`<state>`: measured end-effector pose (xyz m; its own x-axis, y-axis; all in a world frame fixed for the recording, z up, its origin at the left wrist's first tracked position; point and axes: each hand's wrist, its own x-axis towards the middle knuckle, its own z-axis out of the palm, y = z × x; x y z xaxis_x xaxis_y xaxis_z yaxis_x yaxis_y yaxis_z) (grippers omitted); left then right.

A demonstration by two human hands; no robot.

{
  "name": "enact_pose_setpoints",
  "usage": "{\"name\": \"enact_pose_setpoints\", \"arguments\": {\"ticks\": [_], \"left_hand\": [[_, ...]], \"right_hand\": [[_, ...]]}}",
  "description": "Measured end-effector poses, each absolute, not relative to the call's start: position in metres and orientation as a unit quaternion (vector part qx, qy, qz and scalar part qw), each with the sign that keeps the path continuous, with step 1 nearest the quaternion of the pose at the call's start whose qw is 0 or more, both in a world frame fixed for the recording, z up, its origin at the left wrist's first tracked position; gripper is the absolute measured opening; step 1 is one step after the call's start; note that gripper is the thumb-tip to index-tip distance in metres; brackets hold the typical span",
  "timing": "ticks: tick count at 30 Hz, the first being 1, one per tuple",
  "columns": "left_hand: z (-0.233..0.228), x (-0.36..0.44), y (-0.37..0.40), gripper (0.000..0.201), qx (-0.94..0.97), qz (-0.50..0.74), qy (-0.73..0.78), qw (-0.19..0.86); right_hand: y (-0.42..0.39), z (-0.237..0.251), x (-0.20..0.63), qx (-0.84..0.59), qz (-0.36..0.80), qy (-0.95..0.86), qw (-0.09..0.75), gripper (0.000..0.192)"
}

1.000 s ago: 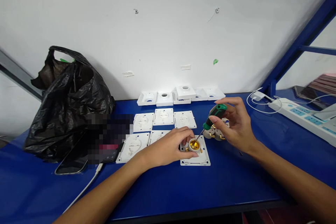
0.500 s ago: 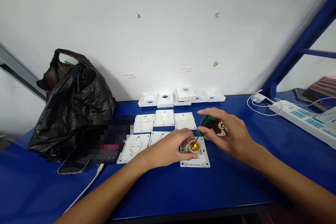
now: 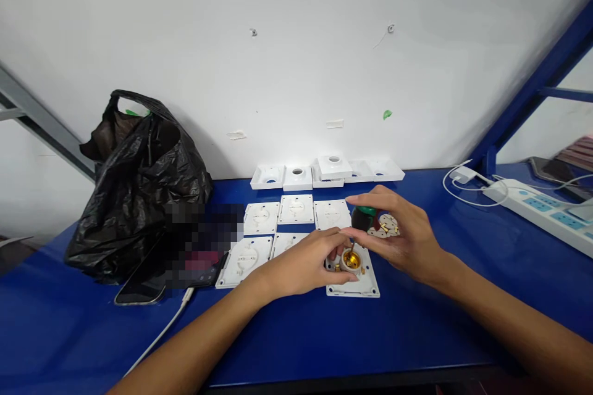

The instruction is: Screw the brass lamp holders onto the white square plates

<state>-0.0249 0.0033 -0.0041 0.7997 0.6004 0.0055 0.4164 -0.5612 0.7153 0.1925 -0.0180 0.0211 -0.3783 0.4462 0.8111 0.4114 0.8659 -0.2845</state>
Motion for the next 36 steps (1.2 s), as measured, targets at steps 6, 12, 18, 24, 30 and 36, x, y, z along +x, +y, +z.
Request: {"name": "enact_pose_setpoints", "arguments": {"ticks": [6,12,18,24,30,36], "left_hand": [[-0.004,-0.024,0.004,0.031,0.879,0.11,0.297,0.356],[-0.006,-0.023,0.005,0.034,0.879,0.116,0.296,0.355],[-0.005,-0.022,0.005,0.033,0.88,0.123,0.293,0.353],[-0.004,-0.023,0.004,0.031,0.877,0.12,0.301,0.355],[-0.006,-0.024,0.004,0.033,0.877,0.113,0.307,0.353],[-0.009,-0.024,0.004,0.034,0.883,0.11,0.301,0.343]], "right_hand": [[-0.021,0.005,0.197,-0.296,0.114,-0.794,0.519,0.054],[-0.018,0.001,0.196,-0.326,0.141,-0.753,0.554,0.052],[-0.018,0.003,0.197,-0.313,0.106,-0.777,0.537,0.054],[-0.024,0.009,0.2,-0.292,0.085,-0.815,0.493,0.053],[-0.022,0.009,0.2,-0.307,0.097,-0.813,0.486,0.051],[-0.021,0.011,0.2,-0.298,0.085,-0.812,0.494,0.052]]}}
